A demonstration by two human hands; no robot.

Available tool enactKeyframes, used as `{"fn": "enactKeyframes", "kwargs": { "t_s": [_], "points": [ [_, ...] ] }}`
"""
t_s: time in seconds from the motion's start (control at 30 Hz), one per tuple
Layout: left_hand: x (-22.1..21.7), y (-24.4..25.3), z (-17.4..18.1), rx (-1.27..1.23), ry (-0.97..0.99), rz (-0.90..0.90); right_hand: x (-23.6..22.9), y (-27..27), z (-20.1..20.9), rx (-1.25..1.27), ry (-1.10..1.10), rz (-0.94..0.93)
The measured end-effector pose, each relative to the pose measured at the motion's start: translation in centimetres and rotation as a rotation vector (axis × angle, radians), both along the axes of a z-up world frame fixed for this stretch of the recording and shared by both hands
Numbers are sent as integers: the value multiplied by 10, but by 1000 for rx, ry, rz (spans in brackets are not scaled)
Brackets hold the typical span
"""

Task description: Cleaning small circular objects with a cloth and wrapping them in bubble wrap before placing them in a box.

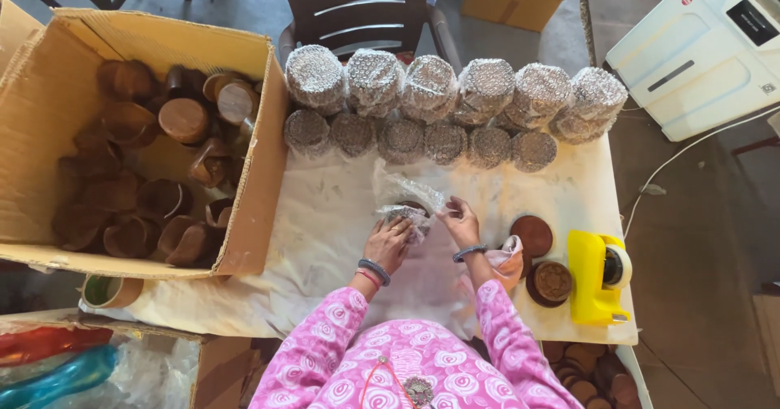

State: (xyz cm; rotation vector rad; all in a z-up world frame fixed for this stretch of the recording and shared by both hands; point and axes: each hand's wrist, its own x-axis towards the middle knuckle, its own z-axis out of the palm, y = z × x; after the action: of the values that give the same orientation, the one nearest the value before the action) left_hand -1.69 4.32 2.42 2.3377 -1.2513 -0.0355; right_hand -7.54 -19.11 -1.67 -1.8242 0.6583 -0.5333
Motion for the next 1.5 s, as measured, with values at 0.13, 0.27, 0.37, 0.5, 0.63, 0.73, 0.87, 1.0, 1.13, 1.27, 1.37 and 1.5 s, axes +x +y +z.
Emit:
{"fn": "enactKeyframes", "kwargs": {
  "t_s": [0.13, 0.27, 0.37, 0.5, 0.63, 0.73, 0.87, 1.0, 1.13, 1.27, 1.37, 1.5],
  "points": [
    [1, -2, 0, 25, 19, 5, 6, -4, -52, -1, 125, 59],
    [1, -2, 6, 0, 27, 16, -6, 42, -19, -187, 163, 145],
    [0, -2, 4, -4, 35, 21, -18, 78, 3, -352, 64, 233],
    [-4, -2, -24, -107, 58, 40, -25, 88, 33, -543, 71, 275],
    [-8, -3, -13, -250, 247, 120, -24, 87, 48, -497, 167, 318],
    [-7, 1, -3, -250, 224, 117, -25, 82, 39, -523, 118, 323],
    [-6, 4, 2, -160, 48, 67, -23, 53, 15, -52, 71, 370],
    [-10, 0, -2, -148, 34, 79, -2, 49, 41, -175, 171, 239],
    [-10, -2, -1, -111, 26, 111, 12, 55, 31, -343, 109, 327],
    [-8, -2, 8, -49, 54, 116, 16, 56, 28, -373, 281, 375],
    [-9, -3, 1, -16, 80, 113, 21, 59, 48, -363, 297, 308],
    [-10, -5, -14, 0, 89, 130, 40, 58, 58, -542, 179, 427]
  ]
}}
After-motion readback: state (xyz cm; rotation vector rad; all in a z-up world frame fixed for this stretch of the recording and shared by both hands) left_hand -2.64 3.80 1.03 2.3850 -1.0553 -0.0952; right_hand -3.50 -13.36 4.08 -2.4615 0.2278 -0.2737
